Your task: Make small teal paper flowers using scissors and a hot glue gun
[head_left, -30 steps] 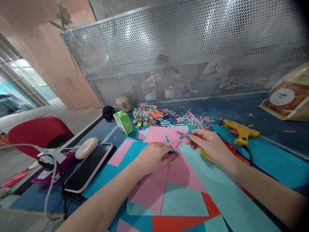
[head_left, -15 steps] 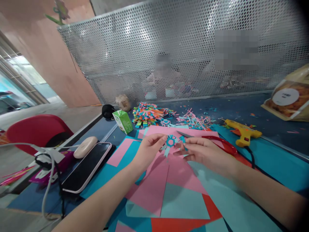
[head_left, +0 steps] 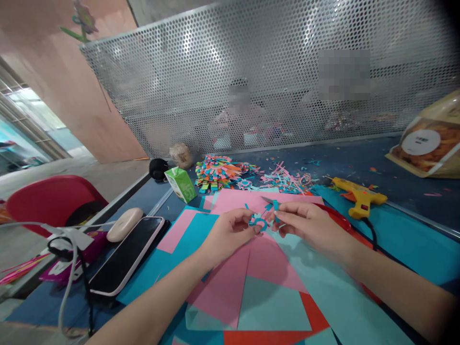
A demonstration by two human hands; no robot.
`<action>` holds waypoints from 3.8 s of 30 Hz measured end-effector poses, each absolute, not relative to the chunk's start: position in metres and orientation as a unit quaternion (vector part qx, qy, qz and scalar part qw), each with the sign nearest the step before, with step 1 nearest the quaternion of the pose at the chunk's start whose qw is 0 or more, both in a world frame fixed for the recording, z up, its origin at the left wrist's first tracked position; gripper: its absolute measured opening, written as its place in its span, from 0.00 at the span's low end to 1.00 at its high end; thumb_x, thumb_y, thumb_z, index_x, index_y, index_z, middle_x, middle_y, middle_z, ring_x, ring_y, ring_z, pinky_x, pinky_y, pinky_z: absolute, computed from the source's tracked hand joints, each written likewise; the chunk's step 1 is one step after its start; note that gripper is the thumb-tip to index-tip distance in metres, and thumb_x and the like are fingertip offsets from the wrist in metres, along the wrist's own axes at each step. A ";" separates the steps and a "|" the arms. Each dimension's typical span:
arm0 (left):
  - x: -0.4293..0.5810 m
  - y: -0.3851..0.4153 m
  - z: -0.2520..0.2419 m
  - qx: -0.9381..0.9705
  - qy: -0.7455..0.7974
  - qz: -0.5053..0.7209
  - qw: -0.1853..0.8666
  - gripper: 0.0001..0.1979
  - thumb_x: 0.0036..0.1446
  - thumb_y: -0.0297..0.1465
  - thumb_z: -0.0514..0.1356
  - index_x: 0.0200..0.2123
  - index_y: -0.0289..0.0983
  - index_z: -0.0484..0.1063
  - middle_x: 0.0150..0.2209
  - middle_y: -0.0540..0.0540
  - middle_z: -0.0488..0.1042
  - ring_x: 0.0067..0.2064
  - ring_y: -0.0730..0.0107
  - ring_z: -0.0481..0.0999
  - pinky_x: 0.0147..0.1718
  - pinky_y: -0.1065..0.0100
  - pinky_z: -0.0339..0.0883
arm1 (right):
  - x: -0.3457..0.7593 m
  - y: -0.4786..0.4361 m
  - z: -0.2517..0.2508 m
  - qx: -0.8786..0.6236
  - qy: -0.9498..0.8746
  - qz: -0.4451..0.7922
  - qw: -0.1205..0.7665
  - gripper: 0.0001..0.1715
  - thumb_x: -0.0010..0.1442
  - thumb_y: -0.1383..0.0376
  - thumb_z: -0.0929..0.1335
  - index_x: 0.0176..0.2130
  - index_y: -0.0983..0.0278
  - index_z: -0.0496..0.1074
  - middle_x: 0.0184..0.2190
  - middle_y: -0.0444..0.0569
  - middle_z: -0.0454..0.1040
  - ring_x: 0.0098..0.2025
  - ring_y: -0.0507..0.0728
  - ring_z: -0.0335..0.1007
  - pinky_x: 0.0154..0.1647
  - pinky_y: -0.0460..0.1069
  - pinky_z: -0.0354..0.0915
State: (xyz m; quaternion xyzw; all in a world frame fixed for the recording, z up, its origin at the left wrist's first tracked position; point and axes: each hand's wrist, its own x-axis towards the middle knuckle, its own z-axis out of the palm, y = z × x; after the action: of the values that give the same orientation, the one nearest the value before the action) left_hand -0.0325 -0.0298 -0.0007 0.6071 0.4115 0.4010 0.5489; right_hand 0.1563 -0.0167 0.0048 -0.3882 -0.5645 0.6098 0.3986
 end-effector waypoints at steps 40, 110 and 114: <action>-0.054 -0.048 0.027 0.852 0.269 0.375 -0.247 0.08 0.49 0.22 0.62 0.33 0.37 0.68 0.36 0.47 0.78 0.37 0.67 0.74 0.35 0.64 0.68 | 0.166 -0.054 0.024 -0.361 -0.827 -0.096 0.421 0.09 0.61 0.69 0.61 0.42 0.59 0.66 0.35 0.46 0.77 0.38 0.53 0.74 0.42 0.46 0.68; -0.026 -0.051 0.018 0.649 0.473 0.384 0.455 0.11 0.43 0.32 0.65 0.26 0.34 0.65 0.25 0.51 0.65 0.26 0.77 0.61 0.26 0.72 0.56 | 0.157 -0.041 0.018 -0.373 -0.801 0.209 0.419 0.05 0.52 0.70 0.68 0.30 0.59 0.71 0.33 0.43 0.72 0.35 0.51 0.68 0.34 0.46 0.64; -0.027 -0.052 0.016 0.666 0.466 0.383 0.438 0.11 0.44 0.33 0.64 0.27 0.34 0.66 0.26 0.50 0.67 0.27 0.77 0.63 0.26 0.72 0.58 | 0.157 -0.040 0.018 -0.374 -0.798 0.214 0.420 0.04 0.52 0.69 0.68 0.29 0.59 0.71 0.32 0.44 0.73 0.34 0.52 0.68 0.33 0.46 0.64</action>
State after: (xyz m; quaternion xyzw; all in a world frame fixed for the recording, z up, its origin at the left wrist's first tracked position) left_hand -0.0269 -0.0515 0.0160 0.6661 0.4660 0.3834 0.4384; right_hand 0.1569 -0.0400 0.0183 -0.3743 -0.7983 0.2141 0.4204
